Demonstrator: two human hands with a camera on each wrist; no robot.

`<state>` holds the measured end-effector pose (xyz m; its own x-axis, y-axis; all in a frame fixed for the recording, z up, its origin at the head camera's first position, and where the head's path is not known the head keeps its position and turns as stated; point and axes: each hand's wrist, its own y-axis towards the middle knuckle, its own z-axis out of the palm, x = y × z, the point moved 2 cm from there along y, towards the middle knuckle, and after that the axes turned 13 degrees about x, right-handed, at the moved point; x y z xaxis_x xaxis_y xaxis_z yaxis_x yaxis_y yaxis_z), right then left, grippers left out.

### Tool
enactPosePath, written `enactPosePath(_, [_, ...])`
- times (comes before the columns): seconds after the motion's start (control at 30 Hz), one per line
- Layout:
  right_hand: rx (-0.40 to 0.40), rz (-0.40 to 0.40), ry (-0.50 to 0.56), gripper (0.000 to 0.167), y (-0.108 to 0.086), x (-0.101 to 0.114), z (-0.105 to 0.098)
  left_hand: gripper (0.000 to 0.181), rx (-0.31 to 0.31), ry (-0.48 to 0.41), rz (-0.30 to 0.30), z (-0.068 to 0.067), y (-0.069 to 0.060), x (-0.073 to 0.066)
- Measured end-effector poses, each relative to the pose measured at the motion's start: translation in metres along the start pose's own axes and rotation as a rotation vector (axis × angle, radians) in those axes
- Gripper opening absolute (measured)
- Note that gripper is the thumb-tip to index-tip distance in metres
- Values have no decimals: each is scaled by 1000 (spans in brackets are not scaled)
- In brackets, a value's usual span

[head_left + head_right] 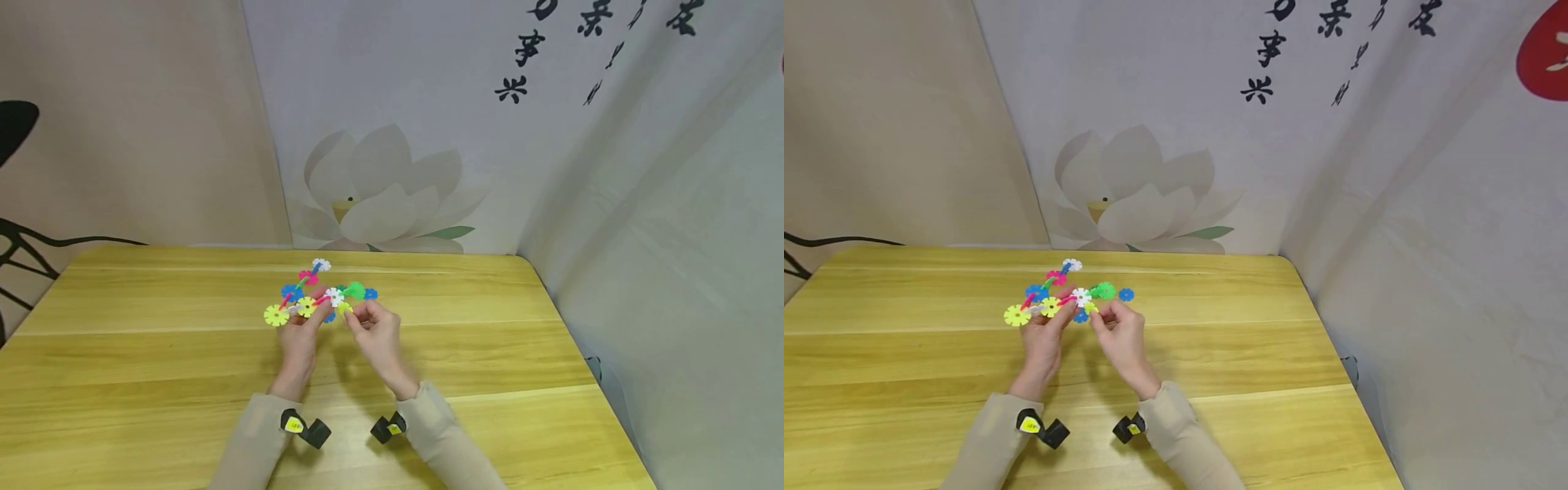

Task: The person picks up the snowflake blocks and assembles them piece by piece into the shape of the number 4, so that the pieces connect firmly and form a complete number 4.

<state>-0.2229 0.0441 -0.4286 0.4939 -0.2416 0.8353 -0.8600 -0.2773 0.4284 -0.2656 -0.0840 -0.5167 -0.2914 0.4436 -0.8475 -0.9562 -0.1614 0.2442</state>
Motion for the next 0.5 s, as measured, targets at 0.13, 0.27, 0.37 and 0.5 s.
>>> enactPosePath(0.13, [-3, -65, -47, 11, -1, 1, 2, 34, 31, -11, 30, -17, 9, 32])
enactPosePath(0.27, [0, -128, -88, 12, 0, 1, 3, 33, -29, 27, -31, 2, 1, 1])
enactPosePath(0.37, [2, -156, -120, 14, 0, 2, 5, 30, -54, 23, -35, 10, -2, -14])
enactPosePath(0.5, [2, -157, -121, 14, 1, 2, 7, 25, -69, -11, -20, 14, -4, -19])
